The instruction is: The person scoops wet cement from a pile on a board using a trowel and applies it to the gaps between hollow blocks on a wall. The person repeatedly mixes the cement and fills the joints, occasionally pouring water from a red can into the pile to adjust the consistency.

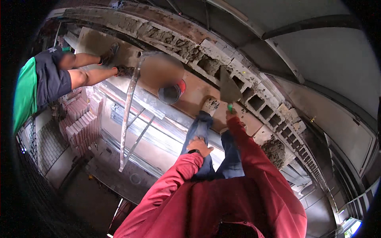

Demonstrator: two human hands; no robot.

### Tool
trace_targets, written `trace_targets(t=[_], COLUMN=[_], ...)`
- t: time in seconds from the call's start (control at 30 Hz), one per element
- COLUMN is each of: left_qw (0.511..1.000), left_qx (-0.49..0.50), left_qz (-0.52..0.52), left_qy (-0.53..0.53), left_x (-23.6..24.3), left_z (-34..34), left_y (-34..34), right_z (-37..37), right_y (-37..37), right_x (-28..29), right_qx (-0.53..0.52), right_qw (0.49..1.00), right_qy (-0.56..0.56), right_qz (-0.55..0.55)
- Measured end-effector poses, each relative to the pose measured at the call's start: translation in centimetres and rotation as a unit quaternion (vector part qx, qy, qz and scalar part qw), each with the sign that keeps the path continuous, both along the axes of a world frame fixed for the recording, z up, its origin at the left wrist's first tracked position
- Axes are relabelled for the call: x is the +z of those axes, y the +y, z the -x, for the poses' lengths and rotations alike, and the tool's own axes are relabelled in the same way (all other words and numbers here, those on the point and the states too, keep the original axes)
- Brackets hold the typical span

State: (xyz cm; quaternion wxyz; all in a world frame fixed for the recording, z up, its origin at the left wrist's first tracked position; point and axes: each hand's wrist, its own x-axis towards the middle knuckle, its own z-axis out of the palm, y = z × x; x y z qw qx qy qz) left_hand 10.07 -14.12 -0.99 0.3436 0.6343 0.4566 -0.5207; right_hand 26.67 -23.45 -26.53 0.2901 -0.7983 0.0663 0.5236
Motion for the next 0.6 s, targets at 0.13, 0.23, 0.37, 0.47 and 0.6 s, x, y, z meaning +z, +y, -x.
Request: trace_targets(t=[0.13, 0.23, 0.37, 0.47, 0.6], left_qw=[1.000, 1.000, 1.000, 0.999, 0.999], left_qx=[-0.001, 0.009, 0.022, 0.027, 0.026], left_qz=[0.001, 0.014, 0.013, 0.022, 0.021], left_qy=[0.007, 0.004, 0.018, 0.014, 0.012], left_x=[-0.2, -0.4, -0.7, -0.4, -0.2], left_z=[-0.5, -0.4, 0.7, 0.6, 1.2], left_y=[0.4, 0.6, 0.0, 0.8, 1.1], right_z=[2.0, 2.8, 4.0, 2.6, -0.1], right_y=[9.1, 14.2, 15.5, 15.4, 15.8], right_x=[-1.0, 0.6, 7.2, 10.6, 9.0], right_qx=[0.055, 0.140, 0.191, 0.221, 0.258], right_qw=[0.998, 0.981, 0.952, 0.944, 0.924], right_qy=[-0.022, -0.123, -0.239, -0.244, -0.281], right_qz=[-0.001, 0.043, -0.011, 0.012, -0.019])
